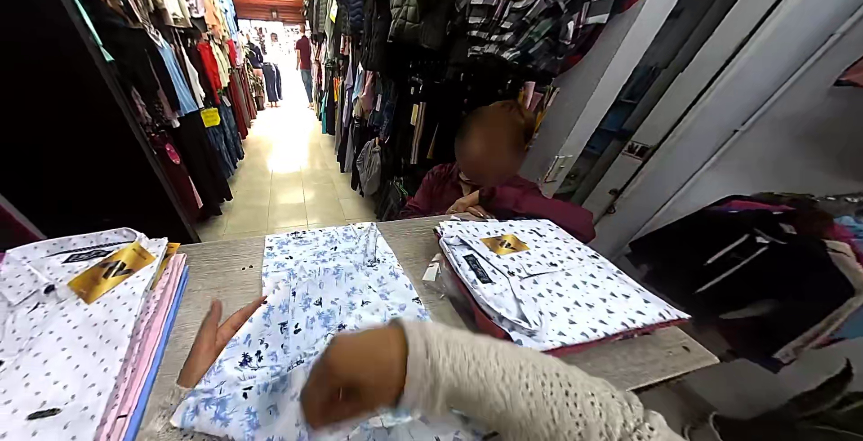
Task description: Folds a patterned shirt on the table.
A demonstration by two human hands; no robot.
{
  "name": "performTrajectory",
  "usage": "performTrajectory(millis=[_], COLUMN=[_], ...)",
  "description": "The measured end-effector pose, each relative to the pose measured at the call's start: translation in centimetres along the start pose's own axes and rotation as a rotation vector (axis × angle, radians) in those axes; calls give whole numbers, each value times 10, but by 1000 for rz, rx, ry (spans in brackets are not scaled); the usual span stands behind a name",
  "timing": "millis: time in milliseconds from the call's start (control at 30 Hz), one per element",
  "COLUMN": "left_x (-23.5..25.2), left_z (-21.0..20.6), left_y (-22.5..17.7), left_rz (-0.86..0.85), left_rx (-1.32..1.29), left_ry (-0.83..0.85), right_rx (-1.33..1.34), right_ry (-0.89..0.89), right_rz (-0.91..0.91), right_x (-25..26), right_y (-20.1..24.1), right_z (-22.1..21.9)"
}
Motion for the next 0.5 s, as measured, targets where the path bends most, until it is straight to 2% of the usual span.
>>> performTrajectory(millis=[100, 167, 233, 300, 367, 500], left_x=[10, 12, 2, -7, -4, 3], left_z=[-9, 7, 8, -7, -4, 10], left_y=[15, 22, 10, 0, 0, 11], left_rz=[-128, -118, -9, 84, 148, 207], left_rx=[387, 428, 398, 318, 267, 119], left_ry=[-70, 29, 138, 117, 153, 275], right_rx=[-86, -164, -184, -183, -191, -187], right_ry=[-196, -213, -140, 3, 129, 137], right_rz=[-261, -501, -761, -984, -1145, -1260], right_x=[20, 34, 44, 51, 59, 61], right_y=[-91, -162, -214, -236, -248, -266], right_z=[25, 31, 32, 31, 27, 28])
Point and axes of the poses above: each hand's wrist, its own x-axis towards the middle knuckle, its own z-axis out of the back of the hand, y = z × x, the point moved 1 cm from there along x, towards the middle knuckle, and after that the axes turned 15 degrees about -x, right-handed, at the moved point
